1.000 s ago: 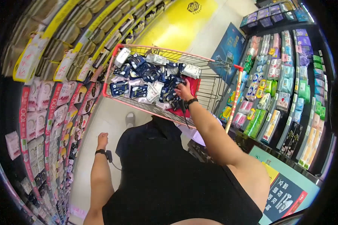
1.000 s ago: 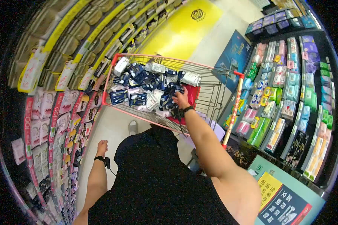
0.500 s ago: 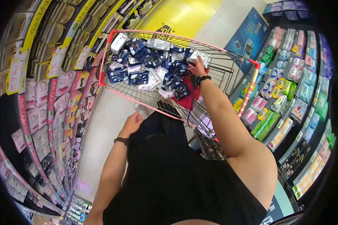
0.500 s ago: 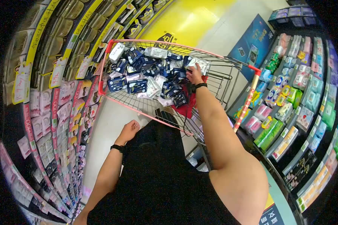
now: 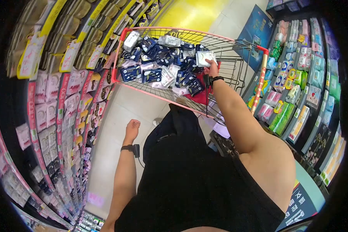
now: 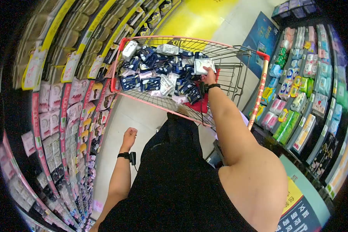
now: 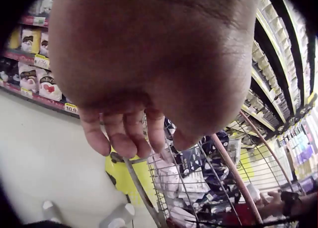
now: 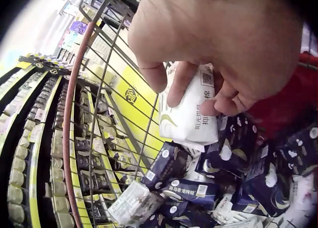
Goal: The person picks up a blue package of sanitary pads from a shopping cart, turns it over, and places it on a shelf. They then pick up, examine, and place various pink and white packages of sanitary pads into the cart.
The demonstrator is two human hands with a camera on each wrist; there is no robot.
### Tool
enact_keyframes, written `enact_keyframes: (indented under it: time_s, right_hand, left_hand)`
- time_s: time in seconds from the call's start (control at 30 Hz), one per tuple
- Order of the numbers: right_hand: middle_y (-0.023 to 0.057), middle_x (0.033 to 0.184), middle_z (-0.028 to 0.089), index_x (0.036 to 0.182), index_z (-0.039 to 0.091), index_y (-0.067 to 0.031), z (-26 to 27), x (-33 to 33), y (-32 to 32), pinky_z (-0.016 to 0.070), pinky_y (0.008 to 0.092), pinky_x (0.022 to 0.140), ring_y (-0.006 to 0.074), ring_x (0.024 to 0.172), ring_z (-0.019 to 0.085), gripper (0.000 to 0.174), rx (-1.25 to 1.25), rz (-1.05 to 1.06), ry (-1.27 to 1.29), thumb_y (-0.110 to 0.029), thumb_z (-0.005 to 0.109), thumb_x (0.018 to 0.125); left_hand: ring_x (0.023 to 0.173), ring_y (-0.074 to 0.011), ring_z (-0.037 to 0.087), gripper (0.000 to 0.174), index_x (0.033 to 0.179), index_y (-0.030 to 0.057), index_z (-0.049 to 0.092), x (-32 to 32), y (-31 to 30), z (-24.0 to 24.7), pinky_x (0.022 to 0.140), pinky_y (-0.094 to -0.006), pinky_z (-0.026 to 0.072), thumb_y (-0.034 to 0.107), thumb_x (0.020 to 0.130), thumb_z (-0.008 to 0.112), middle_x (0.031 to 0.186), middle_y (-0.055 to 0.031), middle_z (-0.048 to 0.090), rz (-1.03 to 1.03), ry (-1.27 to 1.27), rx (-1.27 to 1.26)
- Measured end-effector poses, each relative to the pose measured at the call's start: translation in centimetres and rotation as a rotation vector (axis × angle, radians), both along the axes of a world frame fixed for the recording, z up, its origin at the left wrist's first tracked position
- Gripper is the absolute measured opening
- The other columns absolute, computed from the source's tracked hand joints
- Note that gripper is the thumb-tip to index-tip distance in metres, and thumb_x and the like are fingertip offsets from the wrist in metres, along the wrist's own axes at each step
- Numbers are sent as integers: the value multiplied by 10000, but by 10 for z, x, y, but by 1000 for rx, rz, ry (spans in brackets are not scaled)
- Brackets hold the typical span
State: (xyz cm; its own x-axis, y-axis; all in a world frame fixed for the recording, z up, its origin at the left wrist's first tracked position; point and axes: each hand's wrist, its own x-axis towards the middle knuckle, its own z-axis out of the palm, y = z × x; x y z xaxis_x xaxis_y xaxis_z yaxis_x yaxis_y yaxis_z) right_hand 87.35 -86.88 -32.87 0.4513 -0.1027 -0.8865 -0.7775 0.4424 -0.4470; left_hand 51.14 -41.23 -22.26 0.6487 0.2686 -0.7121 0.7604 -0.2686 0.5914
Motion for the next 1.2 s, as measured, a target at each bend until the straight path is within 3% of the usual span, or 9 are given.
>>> enact_keyframes:
  time_s: [0.23,0.4,0.53,0.73,0.87,0.93,1.0,1.17,1.2]
  right_hand:
    - [6,934,551,1092,637,-145,43,-44,95,395,266,543,162,707,486,345,199,3,-181,-339,646,807]
    - [3,965,510,1208,622,-52,105,-97,162,341,271,588,156,679,417,497,318,-52,-304,-426,529,893]
    - [-40,980,522,1350,560,-99,88,-115,178,355,313,623,146,672,398,599,360,66,-409,-545,475,959]
    - [-14,1179,548,1371,552,-83,59,-120,201,399,314,648,149,751,436,606,284,153,-375,-526,502,961]
    - [13,1110,573,1325,554,-68,60,-114,213,400,290,633,175,785,506,533,260,172,-291,-471,478,985]
    - [16,1340,441,1496,349,-120,50,-100,209,440,376,690,213,870,529,672,297,226,-199,-505,502,966]
    - [67,1396,412,1483,352,-122,7,-79,194,476,398,686,241,926,548,655,194,420,-156,-480,525,962]
    - [217,1425,366,1418,419,-81,-50,-49,180,516,424,603,342,915,615,586,-12,791,-174,-374,597,943]
    - [172,1457,375,1436,419,-102,-52,-47,187,529,434,677,338,1059,589,586,-67,781,-113,-369,590,943]
  left_hand:
    - [743,-179,616,168,952,51,664,-91,1,-10,696,-315,502,212,903,670,837,-82,675,-89,-128,-20]
    - [756,-177,627,170,952,49,662,-229,45,-59,700,-316,510,214,917,663,841,-84,679,223,-189,-26]
    - [647,-158,579,202,944,30,632,-368,68,-91,601,-304,492,230,920,655,757,-52,625,541,-33,5]
    - [536,-125,502,170,975,59,614,-483,41,-58,450,-265,418,220,920,627,672,-26,541,992,258,-141]
    - [540,-127,508,150,979,65,616,-487,2,-51,447,-268,422,204,920,618,690,-32,556,1069,218,-183]
    - [573,-124,526,164,971,57,618,-474,-19,-57,487,-279,447,216,929,619,711,-34,575,1012,192,-176]
    - [593,-121,540,179,966,48,623,-432,-42,-46,515,-279,461,224,936,616,721,-38,586,945,146,-169]
    - [702,-145,593,210,923,24,645,-334,-66,-18,663,-306,498,227,965,606,761,-49,634,572,-80,-29]
    - [717,-180,604,199,927,33,650,-317,-65,-11,678,-321,501,227,960,620,773,-67,645,502,-118,-1]
